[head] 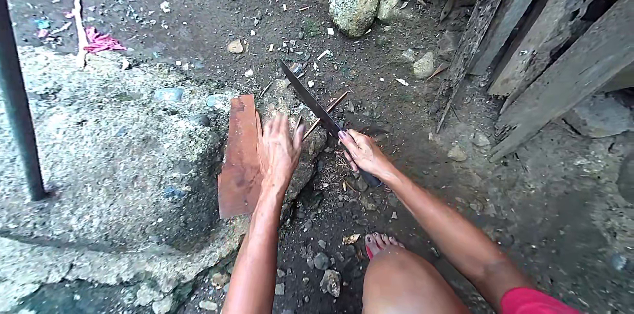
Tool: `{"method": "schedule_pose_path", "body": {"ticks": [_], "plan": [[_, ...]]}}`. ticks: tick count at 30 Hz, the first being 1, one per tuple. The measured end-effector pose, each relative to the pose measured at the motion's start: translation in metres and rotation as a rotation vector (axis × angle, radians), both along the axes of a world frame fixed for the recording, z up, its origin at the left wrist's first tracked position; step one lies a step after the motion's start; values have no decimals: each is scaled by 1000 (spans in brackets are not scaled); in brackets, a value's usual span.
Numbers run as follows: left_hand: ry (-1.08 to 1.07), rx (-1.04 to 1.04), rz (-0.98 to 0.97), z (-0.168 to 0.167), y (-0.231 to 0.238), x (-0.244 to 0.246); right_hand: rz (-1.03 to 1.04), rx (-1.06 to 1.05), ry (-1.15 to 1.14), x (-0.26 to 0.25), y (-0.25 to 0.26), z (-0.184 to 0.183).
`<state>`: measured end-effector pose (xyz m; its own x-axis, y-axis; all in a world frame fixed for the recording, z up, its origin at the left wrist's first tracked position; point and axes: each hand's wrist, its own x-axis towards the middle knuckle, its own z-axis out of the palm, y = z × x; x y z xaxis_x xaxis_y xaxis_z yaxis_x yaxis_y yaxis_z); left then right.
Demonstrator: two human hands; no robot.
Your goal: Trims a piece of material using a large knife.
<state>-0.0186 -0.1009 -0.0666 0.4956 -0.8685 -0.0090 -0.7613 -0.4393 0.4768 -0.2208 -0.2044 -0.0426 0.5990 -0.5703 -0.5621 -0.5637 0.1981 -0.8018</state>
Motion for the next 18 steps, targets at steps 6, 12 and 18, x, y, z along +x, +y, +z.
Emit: {"method": "schedule_pose_path", "body": {"ticks": [6, 12, 18], "plan": [[85, 412, -60, 11, -7, -35, 18, 63, -73, -10, 7, 10], [347, 116, -50, -8, 9, -60, 153, -328, -101, -45, 21, -10], [815, 97, -18, -11, 10, -56, 102, -566, -299, -47, 18, -29]]}}
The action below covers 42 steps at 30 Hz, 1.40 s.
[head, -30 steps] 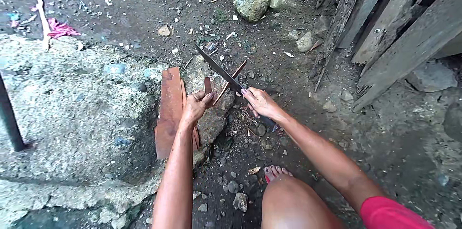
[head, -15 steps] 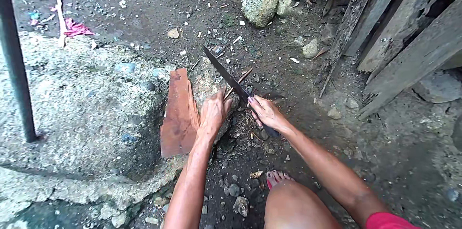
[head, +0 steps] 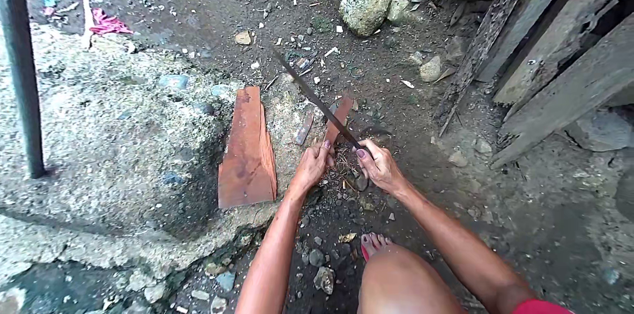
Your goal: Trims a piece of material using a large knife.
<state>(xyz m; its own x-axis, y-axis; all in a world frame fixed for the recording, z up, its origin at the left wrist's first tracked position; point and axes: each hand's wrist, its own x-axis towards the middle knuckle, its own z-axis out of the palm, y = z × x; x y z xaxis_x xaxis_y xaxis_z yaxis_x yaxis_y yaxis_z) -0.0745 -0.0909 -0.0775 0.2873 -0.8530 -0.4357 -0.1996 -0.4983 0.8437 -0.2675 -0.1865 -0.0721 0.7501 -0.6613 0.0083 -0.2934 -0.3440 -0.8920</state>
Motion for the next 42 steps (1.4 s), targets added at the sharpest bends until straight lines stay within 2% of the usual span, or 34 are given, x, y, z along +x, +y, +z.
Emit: {"method": "schedule_pose_path", "body": {"ticks": [3, 5, 8, 10, 14, 19, 22, 24, 27, 31, 33, 36, 39, 42], "plan": [[-413, 76, 26, 7, 1, 16, -68, 84, 8, 7, -4, 4], [-568, 68, 124, 7, 3, 33, -92, 113, 66, 10, -9, 3], [-559, -7, 264, 2, 11, 56, -93, 198, 207, 8, -11, 1], [-582, -60, 228, -1, 14, 55, -117, 285, 223, 4, -5, -4], [-733, -194, 50, -31, 12, 27, -236, 421, 139, -3, 6, -11], [-856, -120, 77, -73, 5, 9, -357, 469, 70, -16, 8, -14], [-930, -215, 137, -85, 7, 2, -372, 452, 40, -21, 7, -12], [-936, -289, 187, -84, 6, -1, -374, 434, 28, -21, 5, -11], [-828, -316, 271, -75, 3, -2, -369, 434, 35, -18, 6, -10], [-678, -227, 393, -48, 9, 16, -348, 461, 24, -15, 9, -13], [-725, -115, 383, -41, 17, 35, -324, 463, 32, -15, 11, -15], [-822, -140, 318, -43, 21, 52, -289, 432, 53, -13, 14, -18], [-871, -133, 220, -28, 3, 40, -265, 363, 92, -9, 17, -16], [-828, -131, 188, -39, -22, 32, -225, 226, 120, -4, 16, -16]]}}
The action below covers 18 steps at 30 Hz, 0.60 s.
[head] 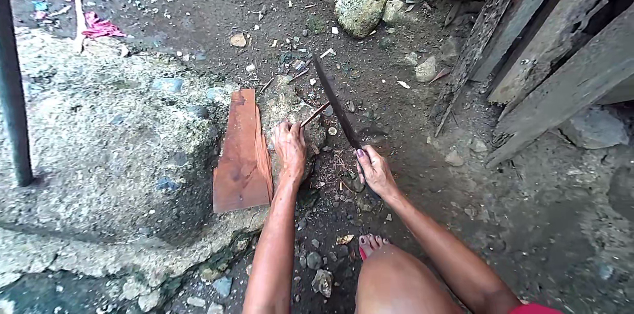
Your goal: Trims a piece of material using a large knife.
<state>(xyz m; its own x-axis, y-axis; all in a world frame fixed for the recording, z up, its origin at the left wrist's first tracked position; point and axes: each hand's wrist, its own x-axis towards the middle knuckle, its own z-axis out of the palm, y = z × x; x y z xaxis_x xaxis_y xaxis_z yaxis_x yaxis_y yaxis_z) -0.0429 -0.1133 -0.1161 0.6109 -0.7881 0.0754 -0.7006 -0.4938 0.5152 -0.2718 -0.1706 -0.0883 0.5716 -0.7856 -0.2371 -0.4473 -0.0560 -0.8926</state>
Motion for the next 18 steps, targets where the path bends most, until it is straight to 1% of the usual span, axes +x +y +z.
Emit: {"method": "schedule_pose_path", "body": {"ticks": [2, 4, 7, 9, 10, 12, 16, 17, 18], "plan": [[7, 12, -1, -10, -11, -1, 51, -48, 57, 5, -5, 2], [1, 20, -3, -16, -15, -1, 101, -40, 114, 14, -11, 6], [-64, -5, -6, -26, -12, 0, 151, -15, 187, 31, -19, 5], [-82, -8, -4, -28, -12, -2, 186, -7, 201, 39, -24, 8], [-81, -3, -2, -27, -12, -1, 199, -28, 172, 43, -26, 12], [-74, 12, -10, -27, -13, 1, 212, -124, 39, 50, -29, 28], [-96, 28, -34, -26, -12, 2, 175, -376, -375, 70, -28, 82], [-102, 26, -36, -26, -12, 2, 162, -408, -456, 75, -27, 92], [-111, 19, -39, -27, -12, 2, 148, -426, -504, 77, -26, 93]]}}
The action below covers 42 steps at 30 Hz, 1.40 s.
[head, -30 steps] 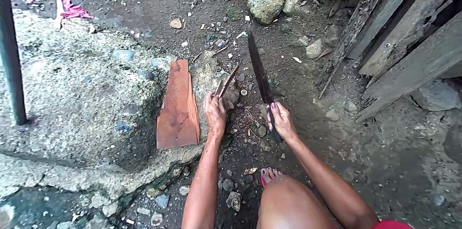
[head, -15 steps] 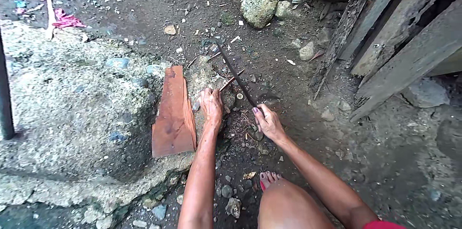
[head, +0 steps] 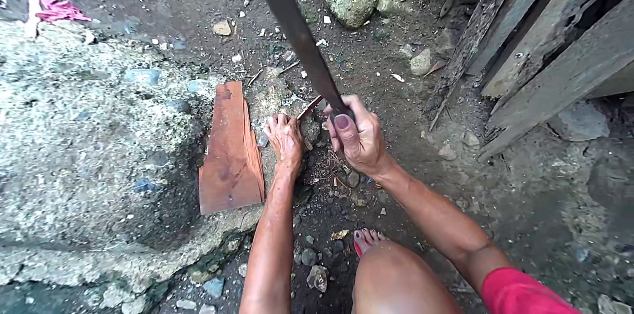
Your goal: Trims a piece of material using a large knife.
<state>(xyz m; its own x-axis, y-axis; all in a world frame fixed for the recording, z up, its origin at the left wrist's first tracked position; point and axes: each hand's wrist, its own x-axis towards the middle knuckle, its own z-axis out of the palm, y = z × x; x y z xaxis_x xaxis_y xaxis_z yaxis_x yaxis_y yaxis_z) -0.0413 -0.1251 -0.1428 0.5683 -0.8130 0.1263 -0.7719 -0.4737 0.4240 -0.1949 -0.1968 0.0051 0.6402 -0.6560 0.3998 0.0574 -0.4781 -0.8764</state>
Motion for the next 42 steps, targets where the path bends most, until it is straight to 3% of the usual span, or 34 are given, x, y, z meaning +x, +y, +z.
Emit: {"method": "schedule_pose_path", "body": {"ticks": [2, 5, 8, 16, 20, 22, 24, 26, 29, 31, 35, 38, 42], "plan": [[-19, -11, -3, -2, 1, 0, -45, -1, 51, -4, 2, -27], [-47, -8, -6, -2, 0, -2, -63, 134, 609, -25, 1, -95], [-88, -7, -20, -1, 0, 2, -36, 207, 858, -22, -3, -105], [-36, -6, -85, 13, 4, 9, 12, 147, 761, -31, -10, -95], [294, -63, -106, 51, 11, 3, 28, -4, 571, -45, -15, -97], [520, -29, -28, 60, 15, 4, 46, -7, 470, -49, -18, -95], [615, -25, 101, 57, 20, 1, 54, 82, 379, -51, -15, -89], [518, 25, 182, 55, 24, -6, 40, 170, 319, -53, -13, -81], [231, 262, 116, 61, 33, -13, 11, 228, 281, -59, -14, -73], [33, 254, 60, 54, 39, 0, -8, 228, 288, -68, -16, -72], [-134, 162, -221, 41, 26, 48, -33, 259, 285, -87, -13, -76], [-216, 288, -459, 32, 6, 71, -47, 290, 305, -96, -3, -82], [-261, 476, -604, 26, -18, 87, -42, 361, 326, -103, 10, -90]]}}
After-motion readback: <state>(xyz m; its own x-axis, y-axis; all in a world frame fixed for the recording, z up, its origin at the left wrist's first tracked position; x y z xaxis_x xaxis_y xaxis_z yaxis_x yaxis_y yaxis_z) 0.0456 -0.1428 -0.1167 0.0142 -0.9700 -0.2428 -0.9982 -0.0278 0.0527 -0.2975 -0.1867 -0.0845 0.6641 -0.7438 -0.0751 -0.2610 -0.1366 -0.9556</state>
